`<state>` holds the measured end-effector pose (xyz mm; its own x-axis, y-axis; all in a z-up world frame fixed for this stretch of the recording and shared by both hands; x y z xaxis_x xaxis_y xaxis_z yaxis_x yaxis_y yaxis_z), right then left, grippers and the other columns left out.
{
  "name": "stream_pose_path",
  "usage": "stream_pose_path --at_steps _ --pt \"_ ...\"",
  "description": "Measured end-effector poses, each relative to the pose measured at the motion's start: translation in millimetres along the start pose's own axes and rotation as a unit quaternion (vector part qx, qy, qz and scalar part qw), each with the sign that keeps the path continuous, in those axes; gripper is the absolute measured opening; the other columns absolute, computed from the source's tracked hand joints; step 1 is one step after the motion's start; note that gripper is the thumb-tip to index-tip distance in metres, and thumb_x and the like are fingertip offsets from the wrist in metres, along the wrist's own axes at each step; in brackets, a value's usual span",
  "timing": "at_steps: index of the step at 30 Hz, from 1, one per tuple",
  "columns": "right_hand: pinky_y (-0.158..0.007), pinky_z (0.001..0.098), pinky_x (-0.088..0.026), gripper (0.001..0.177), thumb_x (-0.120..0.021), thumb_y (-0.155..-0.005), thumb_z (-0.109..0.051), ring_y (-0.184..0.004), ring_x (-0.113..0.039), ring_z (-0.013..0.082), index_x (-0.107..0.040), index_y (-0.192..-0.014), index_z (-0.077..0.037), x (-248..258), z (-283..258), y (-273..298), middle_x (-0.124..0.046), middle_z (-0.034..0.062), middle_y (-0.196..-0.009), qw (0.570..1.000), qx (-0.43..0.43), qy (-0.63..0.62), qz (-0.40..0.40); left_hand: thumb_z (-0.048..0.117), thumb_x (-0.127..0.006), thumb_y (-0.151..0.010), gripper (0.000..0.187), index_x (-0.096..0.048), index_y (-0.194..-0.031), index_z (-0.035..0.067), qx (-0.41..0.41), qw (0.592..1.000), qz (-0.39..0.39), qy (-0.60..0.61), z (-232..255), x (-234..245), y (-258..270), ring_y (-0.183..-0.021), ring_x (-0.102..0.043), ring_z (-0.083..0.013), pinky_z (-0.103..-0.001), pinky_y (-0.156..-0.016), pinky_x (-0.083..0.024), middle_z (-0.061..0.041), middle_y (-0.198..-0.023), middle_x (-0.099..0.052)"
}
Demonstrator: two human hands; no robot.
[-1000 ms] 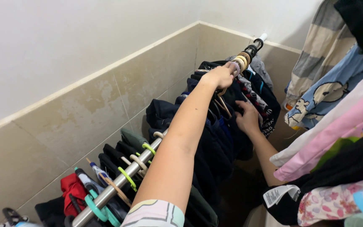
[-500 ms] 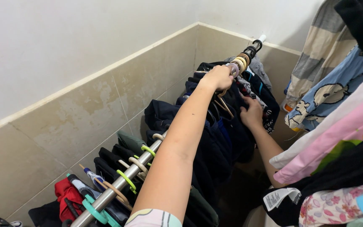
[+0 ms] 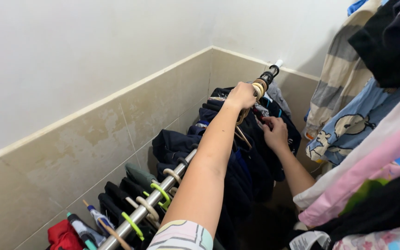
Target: The recorder hangs multiple items of clothing on hangers and places them on a tension rod in a laundry area.
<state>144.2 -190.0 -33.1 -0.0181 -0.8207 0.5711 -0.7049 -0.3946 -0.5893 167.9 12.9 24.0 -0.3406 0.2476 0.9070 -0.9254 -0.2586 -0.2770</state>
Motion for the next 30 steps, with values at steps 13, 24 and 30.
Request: stream_pose_path --at_steps 13,24,30 --pt "-0.106 0.0536 -0.041 0.046 -0.054 -0.099 -0.031 -0.131 -0.048 0.0379 -0.055 -0.142 -0.017 -11.0 14.0 -4.6 -0.052 0.0079 -0.150 0.988 -0.015 0.107 -0.110 0.036 -0.061 -0.091 0.061 -0.043 -0.148 0.022 0.006 0.998 -0.055 -0.041 49.4 68.5 64.1 -0.146 -0.039 -0.0238 -0.060 -0.107 -0.043 0.003 -0.156 -0.039" --pt "-0.104 0.0665 -0.036 0.044 -0.045 -0.102 -0.038 -0.134 -0.044 0.0348 -0.057 -0.142 -0.026 -0.8 6.7 0.0 -0.048 0.0014 -0.152 0.974 -0.093 0.154 -0.139 0.020 -0.061 -0.081 0.076 -0.039 -0.154 0.027 0.015 0.998 -0.063 0.008 41.3 59.8 69.8 -0.141 -0.045 -0.0276 -0.052 -0.110 -0.045 0.004 -0.159 -0.035" --pt "-0.105 0.0527 -0.045 0.031 -0.060 -0.097 -0.026 -0.130 -0.054 0.0309 -0.069 -0.126 -0.020 -3.7 8.3 -4.9 -0.060 0.0031 -0.140 0.988 -0.050 0.123 -0.075 0.023 -0.057 -0.086 0.074 -0.033 -0.156 0.029 0.019 0.998 -0.055 0.002 38.5 55.4 72.8 -0.143 -0.040 -0.0284 -0.059 -0.112 -0.038 0.003 -0.163 -0.026"
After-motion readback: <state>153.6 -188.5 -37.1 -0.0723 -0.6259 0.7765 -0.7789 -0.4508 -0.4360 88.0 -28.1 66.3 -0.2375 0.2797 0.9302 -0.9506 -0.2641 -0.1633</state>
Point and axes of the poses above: each hand's wrist, its own y-axis away from the middle knuckle, its own x-axis out of the back of the hand, z = x × y, the point moved 8 cm from there along -y, towards the middle knuckle
